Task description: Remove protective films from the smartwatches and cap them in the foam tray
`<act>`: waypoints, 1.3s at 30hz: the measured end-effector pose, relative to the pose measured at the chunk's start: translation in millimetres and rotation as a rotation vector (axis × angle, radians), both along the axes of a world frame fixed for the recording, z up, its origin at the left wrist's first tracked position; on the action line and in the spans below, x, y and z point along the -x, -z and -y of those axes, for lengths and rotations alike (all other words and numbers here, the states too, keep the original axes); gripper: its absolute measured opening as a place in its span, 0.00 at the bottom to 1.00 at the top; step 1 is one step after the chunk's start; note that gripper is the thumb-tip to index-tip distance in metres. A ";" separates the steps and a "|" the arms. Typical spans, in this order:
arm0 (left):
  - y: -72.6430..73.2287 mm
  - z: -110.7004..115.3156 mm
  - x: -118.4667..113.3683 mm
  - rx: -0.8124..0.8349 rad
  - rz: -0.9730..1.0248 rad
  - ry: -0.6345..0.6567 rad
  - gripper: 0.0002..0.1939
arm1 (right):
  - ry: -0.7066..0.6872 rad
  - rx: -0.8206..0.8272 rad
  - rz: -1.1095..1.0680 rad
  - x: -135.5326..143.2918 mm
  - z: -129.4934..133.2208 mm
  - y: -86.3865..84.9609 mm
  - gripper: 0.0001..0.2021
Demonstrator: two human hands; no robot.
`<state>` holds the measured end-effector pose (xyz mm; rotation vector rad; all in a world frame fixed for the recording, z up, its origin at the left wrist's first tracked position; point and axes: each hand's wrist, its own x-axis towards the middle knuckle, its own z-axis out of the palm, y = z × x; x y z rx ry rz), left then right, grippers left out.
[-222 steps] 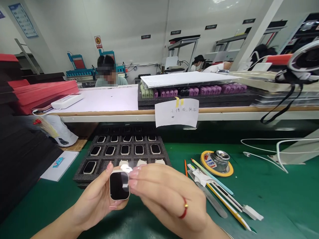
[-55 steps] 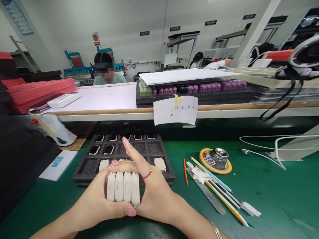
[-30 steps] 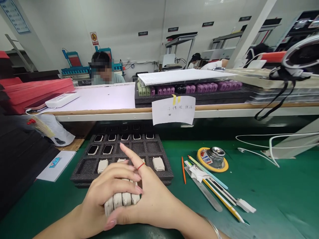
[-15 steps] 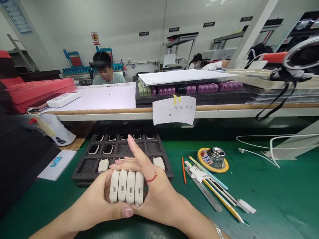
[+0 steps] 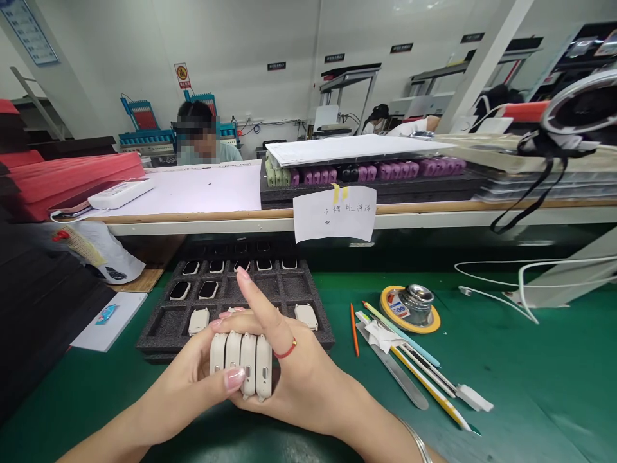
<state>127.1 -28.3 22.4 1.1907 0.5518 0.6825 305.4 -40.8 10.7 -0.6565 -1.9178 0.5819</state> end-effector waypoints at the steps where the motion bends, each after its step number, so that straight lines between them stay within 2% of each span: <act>1: -0.4 0.0 -1.3 -0.012 -0.013 -0.002 0.23 | 0.001 -0.010 -0.001 0.5 -0.2 0.5 0.51; 5: 0.9 -0.1 -3.2 -0.064 -0.028 0.022 0.23 | 0.008 -0.061 -0.006 2.6 -1.0 3.4 0.50; 11: 5.6 -0.3 -4.6 -0.182 -0.093 -0.096 0.23 | 0.033 -0.106 0.053 4.9 -1.2 3.7 0.49; 16: 2.6 -4.6 -9.3 -0.181 -0.055 -0.024 0.25 | 0.017 -0.147 0.132 4.8 -0.4 0.7 0.46; 19: 0.0 -3.5 -10.9 -0.207 -0.101 -0.084 0.22 | 0.032 -0.194 0.230 3.4 2.7 -1.5 0.44; 22: -1.0 0.2 -9.5 -0.294 -0.172 -0.173 0.23 | 0.037 -0.192 0.218 -0.3 7.9 -3.6 0.50; 24: -0.7 2.4 -7.3 -0.385 -0.223 -0.198 0.25 | 0.037 -0.126 0.090 -4.2 10.7 -4.8 0.53; 29: 0.0 6.1 -2.2 -0.588 -0.286 -0.226 0.22 | 0.074 0.177 -0.294 -13.2 7.7 -8.1 0.33; 31: -0.8 6.9 -1.4 -0.654 -0.268 -0.233 0.22 | 0.067 0.317 -0.343 -15.5 3.8 -9.4 0.31; 34: -2.4 6.1 -2.2 -0.748 -0.244 -0.251 0.22 | 0.012 0.520 -0.298 -17.3 0.0 -10.6 0.36; 37: -0.9 3.2 -4.9 -0.842 -0.200 -0.275 0.22 | -0.121 0.719 -0.222 -14.0 0.6 -9.4 0.44; 39: 3.4 1.5 -6.2 -0.879 -0.158 -0.277 0.21 | -0.188 0.790 -0.199 -8.0 2.0 -6.8 0.50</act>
